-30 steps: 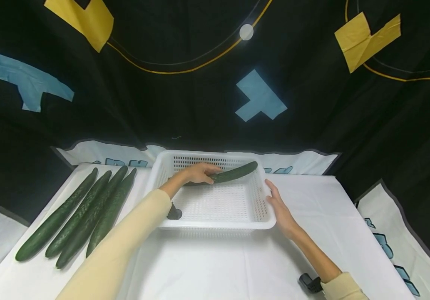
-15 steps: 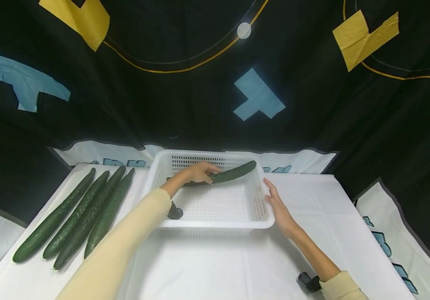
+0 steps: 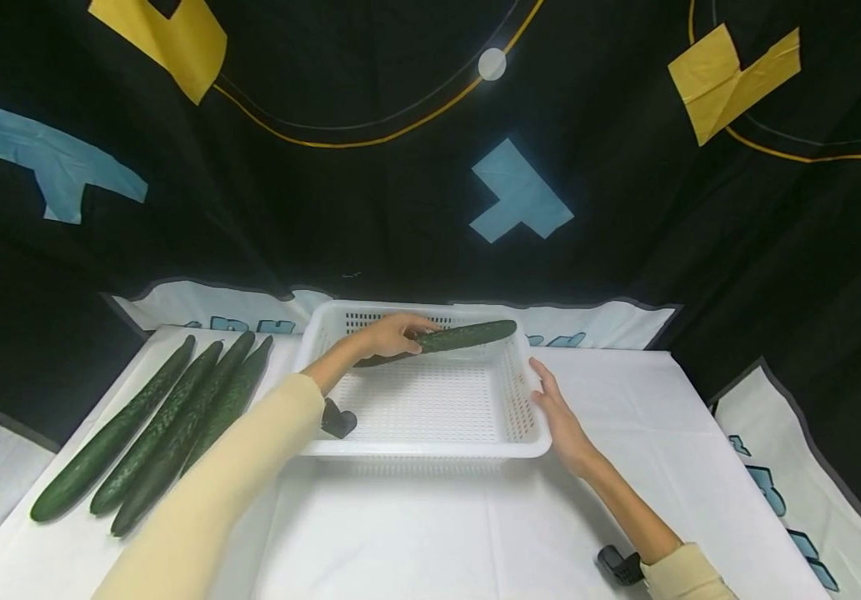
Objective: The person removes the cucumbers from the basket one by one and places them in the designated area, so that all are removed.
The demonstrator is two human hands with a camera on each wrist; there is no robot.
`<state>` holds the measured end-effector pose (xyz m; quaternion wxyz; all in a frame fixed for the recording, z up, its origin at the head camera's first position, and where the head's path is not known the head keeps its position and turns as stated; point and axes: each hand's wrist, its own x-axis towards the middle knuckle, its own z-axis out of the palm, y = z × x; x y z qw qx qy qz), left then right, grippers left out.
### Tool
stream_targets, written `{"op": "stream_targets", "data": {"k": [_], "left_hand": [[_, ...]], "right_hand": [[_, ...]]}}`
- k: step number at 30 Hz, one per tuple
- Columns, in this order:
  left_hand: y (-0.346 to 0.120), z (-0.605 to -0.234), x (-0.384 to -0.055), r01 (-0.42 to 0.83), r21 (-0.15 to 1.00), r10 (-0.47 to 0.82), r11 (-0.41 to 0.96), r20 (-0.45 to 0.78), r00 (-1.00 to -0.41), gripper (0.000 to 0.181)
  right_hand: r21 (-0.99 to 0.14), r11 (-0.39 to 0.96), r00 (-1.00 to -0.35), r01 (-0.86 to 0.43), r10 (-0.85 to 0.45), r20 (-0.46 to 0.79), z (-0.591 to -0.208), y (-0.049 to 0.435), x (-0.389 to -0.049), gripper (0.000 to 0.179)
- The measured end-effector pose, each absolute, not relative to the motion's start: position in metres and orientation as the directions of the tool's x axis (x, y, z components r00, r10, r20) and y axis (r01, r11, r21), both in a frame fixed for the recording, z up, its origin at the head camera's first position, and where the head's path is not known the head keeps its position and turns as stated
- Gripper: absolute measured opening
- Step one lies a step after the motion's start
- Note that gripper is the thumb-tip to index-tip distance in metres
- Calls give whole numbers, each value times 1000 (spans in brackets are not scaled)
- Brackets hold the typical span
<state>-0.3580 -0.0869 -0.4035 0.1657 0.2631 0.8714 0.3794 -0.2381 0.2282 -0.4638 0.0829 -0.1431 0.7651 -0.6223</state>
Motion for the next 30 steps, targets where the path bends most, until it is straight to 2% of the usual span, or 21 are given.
{"op": "stream_targets", "data": {"k": [7,12,18,24,30], "left_hand": [[-93,-391,-360,343,800,567,492,4,-824,50],[-92,-362,-358,382,821,518,423,127,-846,49],[-101,-330,-342,439,826,510,352,224,-830,50],[-126,-305,-313,449,786,441,426,253,-861,52],[-170,-298,-276,367,762,327,534,215,-920,54]], "right_hand": [[-971,212,-941,-113,-337,36,-460,224,-237,56],[-968,224,-941,-114,-337,33,-457,223,-237,56],[-970,215,-943,-113,-332,36,-460,223,-236,56],[-969,218,-943,-120,-331,42,-460,222,-235,55],[-968,219,-944,-122,-327,45,-459,222,-236,56]]}}
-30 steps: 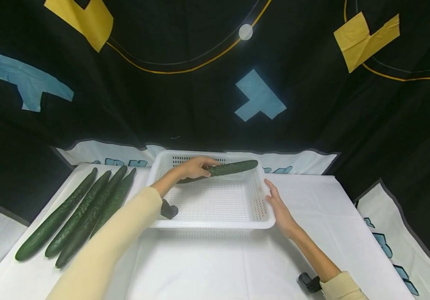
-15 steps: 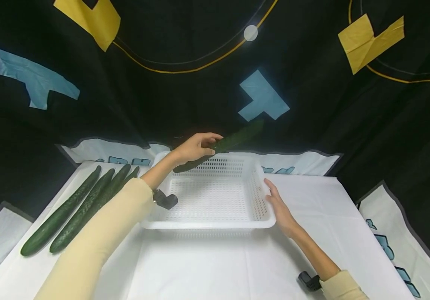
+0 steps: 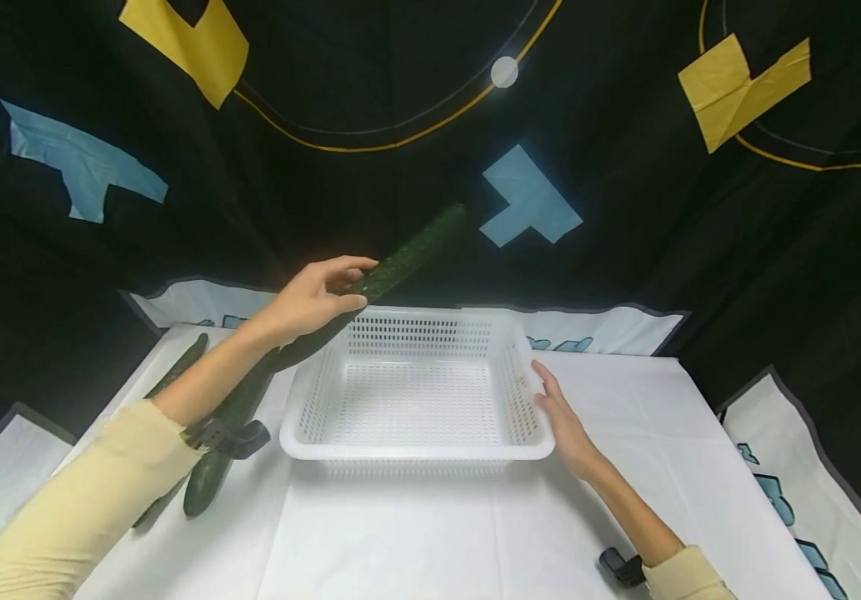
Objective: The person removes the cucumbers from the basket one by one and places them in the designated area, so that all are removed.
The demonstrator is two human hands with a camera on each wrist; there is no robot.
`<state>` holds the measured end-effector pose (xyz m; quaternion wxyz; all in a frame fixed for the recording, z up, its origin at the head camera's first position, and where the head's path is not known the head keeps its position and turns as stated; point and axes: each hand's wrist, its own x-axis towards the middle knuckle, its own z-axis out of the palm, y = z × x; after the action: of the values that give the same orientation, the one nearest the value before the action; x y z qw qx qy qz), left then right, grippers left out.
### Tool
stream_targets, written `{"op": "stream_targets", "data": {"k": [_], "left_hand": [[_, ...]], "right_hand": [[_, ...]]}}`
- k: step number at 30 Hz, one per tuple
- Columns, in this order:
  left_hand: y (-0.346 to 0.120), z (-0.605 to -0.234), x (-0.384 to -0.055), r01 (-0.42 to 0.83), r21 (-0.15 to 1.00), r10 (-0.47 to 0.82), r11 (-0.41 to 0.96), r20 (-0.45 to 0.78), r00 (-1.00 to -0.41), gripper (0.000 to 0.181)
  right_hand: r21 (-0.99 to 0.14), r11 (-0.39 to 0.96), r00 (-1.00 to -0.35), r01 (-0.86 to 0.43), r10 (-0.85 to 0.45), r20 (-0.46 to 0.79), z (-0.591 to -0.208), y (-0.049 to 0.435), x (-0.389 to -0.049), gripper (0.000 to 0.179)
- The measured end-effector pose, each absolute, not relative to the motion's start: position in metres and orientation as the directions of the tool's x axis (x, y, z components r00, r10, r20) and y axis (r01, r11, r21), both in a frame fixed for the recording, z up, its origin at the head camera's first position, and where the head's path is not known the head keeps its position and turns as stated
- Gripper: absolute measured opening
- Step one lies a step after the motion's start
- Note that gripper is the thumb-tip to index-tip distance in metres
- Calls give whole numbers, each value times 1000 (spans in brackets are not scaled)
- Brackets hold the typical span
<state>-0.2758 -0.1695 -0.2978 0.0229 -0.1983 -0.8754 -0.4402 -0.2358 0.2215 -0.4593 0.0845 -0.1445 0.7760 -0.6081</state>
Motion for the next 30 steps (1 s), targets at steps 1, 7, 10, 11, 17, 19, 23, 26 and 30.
{"op": "stream_targets", "data": {"k": [1,7,10,11,17,19,23,26,30], "left_hand": [[-179,-299,-270,348,761,311,547,201,-929,54],[-239,-312,-239,225,757,228,613,104,-968,58],[-271,-322,-228,163,752,185,639,56,-981,60],[-281,-327,-224,143,748,169,648,43,-985,61],[-340,-354,-206,67,725,76,686,20,-997,59],[-358,-363,-200,41,721,47,692,12,-999,58],[-390,-380,-194,-8,713,7,701,-19,-1000,58],[-409,-392,-191,-34,705,-18,708,-31,-999,57],[-429,-409,-193,-74,704,-71,707,-33,-997,58]], "right_hand": [[-968,220,-945,-121,-324,44,-459,221,-236,56],[-966,229,-948,-121,-316,44,-459,221,-235,56],[-966,231,-948,-118,-316,40,-459,221,-234,56],[-966,230,-948,-116,-317,38,-458,221,-234,56],[-967,230,-947,-108,-319,30,-458,221,-235,56],[-967,230,-948,-107,-318,29,-458,220,-235,56],[-966,232,-946,-110,-323,30,-458,221,-236,56],[-966,233,-946,-112,-324,32,-457,221,-236,56],[-966,235,-947,-108,-319,28,-457,220,-236,55]]}}
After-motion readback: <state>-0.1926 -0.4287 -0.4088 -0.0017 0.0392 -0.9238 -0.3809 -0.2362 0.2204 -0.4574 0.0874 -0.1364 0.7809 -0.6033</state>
